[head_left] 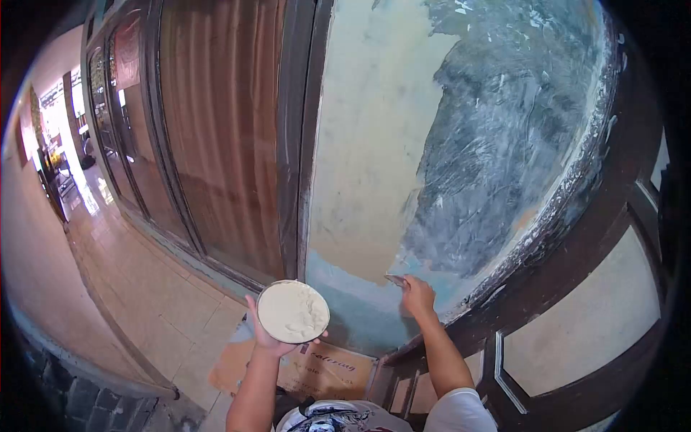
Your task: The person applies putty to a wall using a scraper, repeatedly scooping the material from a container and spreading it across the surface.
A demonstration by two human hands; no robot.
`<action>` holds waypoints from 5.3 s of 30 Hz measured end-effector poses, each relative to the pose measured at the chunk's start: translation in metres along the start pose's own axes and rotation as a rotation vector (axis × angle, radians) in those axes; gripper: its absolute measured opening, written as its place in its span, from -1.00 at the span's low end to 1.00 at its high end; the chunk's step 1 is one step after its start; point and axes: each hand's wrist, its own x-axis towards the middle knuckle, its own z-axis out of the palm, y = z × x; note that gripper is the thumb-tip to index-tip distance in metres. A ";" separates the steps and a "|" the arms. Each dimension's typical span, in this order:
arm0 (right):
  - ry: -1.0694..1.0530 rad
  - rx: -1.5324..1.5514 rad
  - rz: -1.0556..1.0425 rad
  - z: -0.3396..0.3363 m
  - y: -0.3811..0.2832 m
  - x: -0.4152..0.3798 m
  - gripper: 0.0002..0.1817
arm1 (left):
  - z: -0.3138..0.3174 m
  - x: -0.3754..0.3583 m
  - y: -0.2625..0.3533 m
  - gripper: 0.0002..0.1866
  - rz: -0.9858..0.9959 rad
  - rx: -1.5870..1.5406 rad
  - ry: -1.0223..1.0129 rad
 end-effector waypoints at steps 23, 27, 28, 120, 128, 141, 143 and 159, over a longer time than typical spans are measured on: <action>0.150 0.022 -0.045 0.016 0.001 -0.015 -0.79 | -0.023 -0.001 -0.002 0.45 0.004 -0.145 -0.049; 0.040 -0.029 0.041 0.026 0.006 0.000 -0.83 | -0.016 -0.003 0.000 0.46 0.013 -0.017 -0.083; 0.041 -0.028 0.038 0.017 0.005 0.009 -0.83 | -0.016 -0.002 0.002 0.46 0.016 -0.016 -0.084; -0.653 1.363 0.279 -0.073 -0.059 0.002 -0.69 | -0.012 -0.001 -0.026 0.33 -0.066 -0.160 -0.051; -0.851 1.430 0.334 -0.025 -0.065 0.001 -0.66 | 0.010 0.021 -0.046 0.23 -0.186 -0.252 -0.158; -0.137 1.364 0.626 0.010 -0.074 -0.056 -0.81 | -0.022 0.031 -0.011 0.15 -0.133 -0.093 -0.245; 0.101 1.220 0.411 0.004 -0.084 -0.055 -0.80 | -0.018 0.028 -0.004 0.20 -0.166 -0.052 -0.155; 0.164 0.389 -0.475 -0.078 -0.175 -0.086 -0.52 | 0.005 0.026 0.023 0.33 -0.259 0.168 -0.233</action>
